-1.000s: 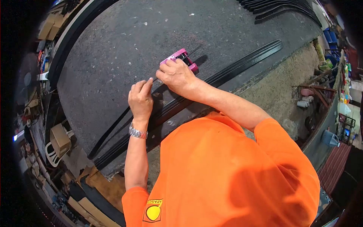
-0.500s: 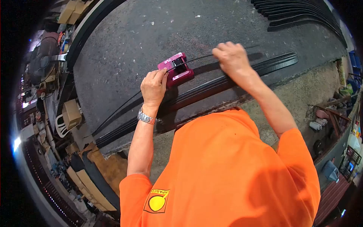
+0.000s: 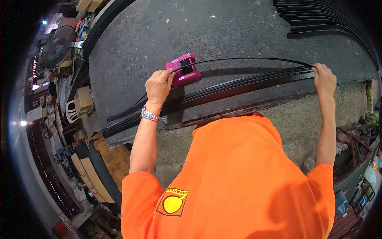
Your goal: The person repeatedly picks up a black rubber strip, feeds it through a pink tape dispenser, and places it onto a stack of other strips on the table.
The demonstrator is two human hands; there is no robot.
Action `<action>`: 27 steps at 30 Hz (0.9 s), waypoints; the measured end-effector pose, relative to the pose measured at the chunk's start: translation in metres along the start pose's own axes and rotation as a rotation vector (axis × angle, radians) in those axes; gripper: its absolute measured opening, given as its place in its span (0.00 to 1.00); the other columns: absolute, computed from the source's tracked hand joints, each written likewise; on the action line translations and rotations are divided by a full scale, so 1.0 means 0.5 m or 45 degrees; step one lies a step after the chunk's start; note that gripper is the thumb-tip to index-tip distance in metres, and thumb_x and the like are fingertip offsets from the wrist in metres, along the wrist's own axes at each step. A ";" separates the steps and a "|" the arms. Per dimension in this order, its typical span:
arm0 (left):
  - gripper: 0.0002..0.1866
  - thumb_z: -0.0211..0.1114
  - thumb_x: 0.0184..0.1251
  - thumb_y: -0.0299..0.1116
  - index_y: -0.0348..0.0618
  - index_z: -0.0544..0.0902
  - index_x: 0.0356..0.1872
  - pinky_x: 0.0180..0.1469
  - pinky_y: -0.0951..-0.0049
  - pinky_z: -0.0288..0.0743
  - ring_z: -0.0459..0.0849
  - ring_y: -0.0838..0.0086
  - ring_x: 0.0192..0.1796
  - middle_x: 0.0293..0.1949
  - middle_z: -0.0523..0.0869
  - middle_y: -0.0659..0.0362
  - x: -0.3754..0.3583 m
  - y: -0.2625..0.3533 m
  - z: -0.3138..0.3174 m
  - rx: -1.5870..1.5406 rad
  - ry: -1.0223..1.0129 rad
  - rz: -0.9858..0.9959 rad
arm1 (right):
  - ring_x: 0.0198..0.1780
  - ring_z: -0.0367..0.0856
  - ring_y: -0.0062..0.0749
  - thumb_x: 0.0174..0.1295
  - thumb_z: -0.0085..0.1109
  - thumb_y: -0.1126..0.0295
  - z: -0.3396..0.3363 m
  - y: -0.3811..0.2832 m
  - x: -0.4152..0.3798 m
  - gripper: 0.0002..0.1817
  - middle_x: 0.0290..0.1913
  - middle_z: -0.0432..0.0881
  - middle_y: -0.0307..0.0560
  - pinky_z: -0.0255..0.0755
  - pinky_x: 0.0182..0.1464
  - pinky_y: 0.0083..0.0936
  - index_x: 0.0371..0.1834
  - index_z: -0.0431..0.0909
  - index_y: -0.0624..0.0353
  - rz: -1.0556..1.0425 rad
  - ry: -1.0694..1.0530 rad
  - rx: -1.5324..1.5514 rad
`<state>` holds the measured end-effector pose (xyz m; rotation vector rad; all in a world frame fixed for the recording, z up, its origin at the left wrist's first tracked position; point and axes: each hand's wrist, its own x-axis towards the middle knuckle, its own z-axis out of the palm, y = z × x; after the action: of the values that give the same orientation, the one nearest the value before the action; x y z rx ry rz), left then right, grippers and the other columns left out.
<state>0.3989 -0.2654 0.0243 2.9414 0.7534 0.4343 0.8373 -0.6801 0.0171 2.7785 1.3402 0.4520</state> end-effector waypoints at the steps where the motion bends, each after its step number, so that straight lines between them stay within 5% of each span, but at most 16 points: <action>1: 0.09 0.72 0.67 0.38 0.46 0.90 0.43 0.43 0.63 0.83 0.90 0.61 0.41 0.38 0.91 0.56 0.002 0.003 -0.002 0.014 -0.010 -0.007 | 0.46 0.86 0.41 0.71 0.59 0.59 0.002 0.042 -0.010 0.07 0.43 0.85 0.37 0.78 0.41 0.44 0.47 0.81 0.44 0.028 -0.032 -0.032; 10: 0.09 0.72 0.67 0.39 0.47 0.90 0.39 0.40 0.61 0.83 0.89 0.61 0.38 0.35 0.90 0.58 0.016 0.029 -0.007 0.070 -0.022 -0.024 | 0.54 0.83 0.49 0.79 0.45 0.52 0.003 0.389 -0.121 0.14 0.51 0.84 0.41 0.77 0.49 0.49 0.54 0.76 0.45 0.492 -0.343 -0.397; 17: 0.09 0.71 0.67 0.40 0.47 0.90 0.40 0.39 0.61 0.83 0.89 0.60 0.38 0.34 0.89 0.57 0.024 0.039 -0.010 0.107 -0.064 -0.026 | 0.68 0.79 0.44 0.77 0.45 0.48 -0.018 0.663 -0.249 0.26 0.74 0.76 0.39 0.74 0.64 0.46 0.77 0.71 0.33 0.995 -0.687 -0.768; 24: 0.10 0.71 0.67 0.41 0.47 0.90 0.40 0.40 0.60 0.83 0.89 0.59 0.38 0.35 0.89 0.57 0.050 0.055 -0.010 0.121 -0.082 0.022 | 0.65 0.80 0.54 0.76 0.45 0.48 -0.119 0.875 -0.432 0.28 0.67 0.82 0.46 0.73 0.62 0.52 0.77 0.69 0.38 1.182 -0.547 -0.759; 26: 0.10 0.71 0.67 0.41 0.47 0.90 0.40 0.40 0.60 0.83 0.89 0.60 0.38 0.35 0.89 0.57 0.063 0.066 -0.008 0.124 -0.085 0.051 | 0.65 0.80 0.55 0.76 0.46 0.49 -0.213 0.843 -0.430 0.29 0.66 0.81 0.54 0.72 0.63 0.51 0.75 0.70 0.50 1.268 -0.666 -0.558; 27: 0.10 0.71 0.67 0.42 0.47 0.90 0.39 0.40 0.59 0.83 0.89 0.60 0.38 0.35 0.89 0.57 0.071 0.077 -0.008 0.120 -0.089 0.068 | 0.64 0.81 0.55 0.76 0.47 0.50 -0.223 0.895 -0.481 0.28 0.65 0.82 0.56 0.72 0.63 0.50 0.72 0.72 0.53 1.133 -0.501 -0.580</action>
<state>0.4454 -0.2818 0.0424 3.0524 0.7081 0.3061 1.0070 -1.1587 0.1292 2.6855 -0.1164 0.1545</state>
